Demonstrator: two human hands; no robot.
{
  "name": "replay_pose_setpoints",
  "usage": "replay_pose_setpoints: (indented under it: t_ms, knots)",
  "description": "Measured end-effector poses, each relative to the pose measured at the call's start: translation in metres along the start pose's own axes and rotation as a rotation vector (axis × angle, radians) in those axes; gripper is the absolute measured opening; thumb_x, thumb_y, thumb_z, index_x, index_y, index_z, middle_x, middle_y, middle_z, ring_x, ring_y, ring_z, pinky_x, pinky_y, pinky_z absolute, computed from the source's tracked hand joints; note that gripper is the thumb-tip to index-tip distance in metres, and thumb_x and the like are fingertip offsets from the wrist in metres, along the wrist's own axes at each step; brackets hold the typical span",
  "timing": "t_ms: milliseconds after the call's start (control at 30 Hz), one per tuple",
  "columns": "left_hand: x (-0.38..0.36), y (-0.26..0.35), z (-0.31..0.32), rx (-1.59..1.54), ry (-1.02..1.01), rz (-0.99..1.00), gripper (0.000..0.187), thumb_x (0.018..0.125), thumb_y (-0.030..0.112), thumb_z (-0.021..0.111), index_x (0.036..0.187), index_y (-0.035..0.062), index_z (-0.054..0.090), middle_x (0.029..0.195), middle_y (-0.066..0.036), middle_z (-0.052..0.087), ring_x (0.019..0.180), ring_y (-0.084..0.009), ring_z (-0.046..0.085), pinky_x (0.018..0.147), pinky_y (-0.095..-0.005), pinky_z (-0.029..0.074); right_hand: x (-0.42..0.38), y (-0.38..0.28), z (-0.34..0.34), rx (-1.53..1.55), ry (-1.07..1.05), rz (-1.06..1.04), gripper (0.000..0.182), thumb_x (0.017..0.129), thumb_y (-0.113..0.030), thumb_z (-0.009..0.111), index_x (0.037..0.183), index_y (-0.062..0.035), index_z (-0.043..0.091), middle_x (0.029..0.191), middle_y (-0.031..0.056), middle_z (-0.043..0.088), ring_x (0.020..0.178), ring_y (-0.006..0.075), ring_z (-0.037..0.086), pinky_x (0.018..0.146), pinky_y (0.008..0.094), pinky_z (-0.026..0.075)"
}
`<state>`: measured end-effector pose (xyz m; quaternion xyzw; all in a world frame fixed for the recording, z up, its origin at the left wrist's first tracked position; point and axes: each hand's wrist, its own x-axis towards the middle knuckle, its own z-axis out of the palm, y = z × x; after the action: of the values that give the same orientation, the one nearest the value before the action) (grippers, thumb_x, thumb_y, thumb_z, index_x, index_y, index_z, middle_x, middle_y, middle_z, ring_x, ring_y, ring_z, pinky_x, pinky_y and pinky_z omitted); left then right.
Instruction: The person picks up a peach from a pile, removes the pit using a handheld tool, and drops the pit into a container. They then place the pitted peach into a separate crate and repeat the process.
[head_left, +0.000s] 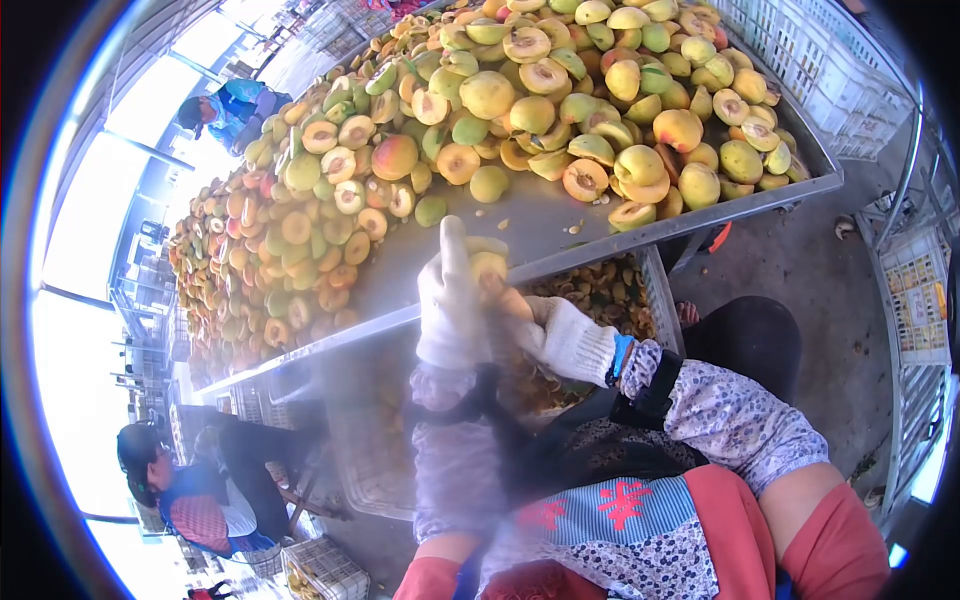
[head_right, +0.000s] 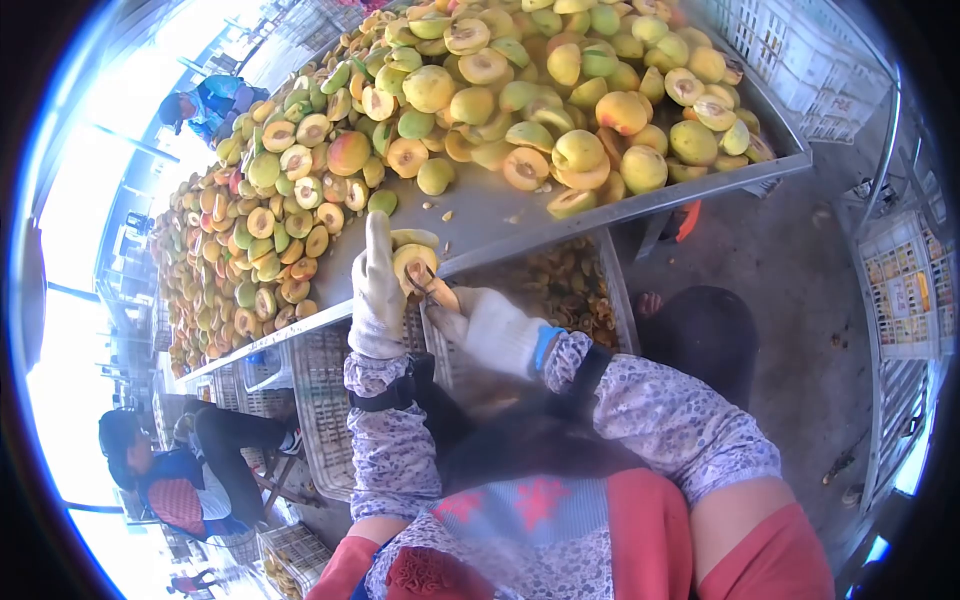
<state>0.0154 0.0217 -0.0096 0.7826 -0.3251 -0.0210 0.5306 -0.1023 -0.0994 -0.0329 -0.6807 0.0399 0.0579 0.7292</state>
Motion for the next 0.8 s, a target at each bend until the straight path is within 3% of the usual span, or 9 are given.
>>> replay_pose_setpoints:
  t_ms: [33,100,267,333,367,467,567,700,800]
  knots:
    - [0.001,0.02,0.006,-0.002,0.003,0.0,0.063,0.103,0.051,0.04,0.101,-0.0055,0.068,0.08,-0.011,0.067,0.068,-0.017,0.061,0.068,-0.0276,0.051,0.001,-0.002,0.0,-0.003,-0.002,0.0,0.036,0.101,-0.029,0.056,0.116,0.003,0.064,0.096,0.0137,0.071,0.091,0.0191,0.064,0.083,0.0353,0.05]
    - [-0.001,0.058,0.025,-0.691,0.278,-0.35,0.059,0.103,0.05,0.044,0.115,-0.0045,0.063,0.087,-0.012,0.065,0.074,-0.019,0.062,0.072,-0.031,0.052,0.002,-0.005,0.0,0.085,0.051,-0.022,0.039,0.102,-0.032,0.056,0.115,0.0039,0.064,0.095,0.013,0.07,0.089,0.0173,0.063,0.081,0.0342,0.05]
    - [0.001,0.01,0.025,-0.257,0.303,0.079,0.059,0.101,0.051,0.047,0.115,-0.0052,0.06,0.086,-0.014,0.063,0.072,-0.0209,0.062,0.072,-0.0344,0.053,0.006,0.016,0.002,0.1,0.005,-0.052,0.036,0.101,-0.032,0.058,0.111,0.0021,0.065,0.09,0.011,0.069,0.084,0.0148,0.059,0.078,0.035,0.05]
    - [0.004,0.015,0.008,-0.025,-0.05,0.2,0.055,0.101,0.047,0.05,0.106,-0.0065,0.062,0.076,-0.013,0.062,0.064,-0.0212,0.06,0.064,-0.0329,0.051,0.005,0.015,-0.003,-0.1,-0.025,-0.125,0.036,0.102,-0.034,0.056,0.109,0.0006,0.065,0.088,0.0111,0.068,0.083,0.017,0.061,0.077,0.0361,0.049]
    - [0.004,0.017,0.008,-0.323,-0.089,-0.111,0.054,0.099,0.045,0.052,0.099,-0.0074,0.063,0.069,-0.012,0.061,0.057,-0.0212,0.058,0.058,-0.0318,0.049,0.002,0.014,-0.004,-0.092,-0.041,-0.052,0.042,0.102,-0.039,0.052,0.109,0.0001,0.065,0.085,0.0098,0.068,0.083,0.0216,0.063,0.078,0.0376,0.049]
    - [0.004,0.017,0.01,-0.517,-0.041,-0.284,0.054,0.099,0.045,0.052,0.095,-0.0073,0.064,0.07,-0.013,0.061,0.059,-0.0214,0.059,0.057,-0.0313,0.048,-0.004,-0.016,-0.012,-0.197,-0.136,0.14,0.049,0.102,-0.047,0.049,0.102,-0.0012,0.065,0.078,0.0083,0.065,0.072,0.0206,0.063,0.067,0.0356,0.05]
    - [-0.003,0.018,0.027,-0.534,0.173,-0.17,0.054,0.1,0.044,0.051,0.093,-0.0072,0.065,0.071,-0.014,0.062,0.059,-0.0213,0.059,0.057,-0.0313,0.048,-0.012,-0.021,-0.011,0.242,-0.256,0.404,0.05,0.101,-0.05,0.047,0.093,-0.0039,0.064,0.072,0.0068,0.062,0.059,0.0151,0.059,0.053,0.0322,0.047]
    - [-0.002,0.026,0.024,-0.552,0.196,-0.172,0.053,0.1,0.043,0.051,0.091,-0.0074,0.065,0.07,-0.014,0.062,0.058,-0.021,0.058,0.057,-0.0306,0.048,-0.01,-0.021,-0.019,0.172,-0.323,0.384,0.05,0.101,-0.052,0.047,0.09,-0.0054,0.062,0.066,0.0053,0.06,0.054,0.013,0.057,0.047,0.03,0.044]
    - [0.005,0.034,0.013,-0.364,-0.132,-0.185,0.054,0.1,0.044,0.05,0.089,-0.0068,0.065,0.068,-0.013,0.061,0.058,-0.0208,0.058,0.057,-0.0302,0.047,-0.013,-0.028,-0.028,0.073,-0.286,0.337,0.055,0.093,-0.064,0.055,0.082,-0.0102,0.054,0.056,-0.0043,0.041,0.04,0.0061,0.035,0.035,0.0245,0.028]
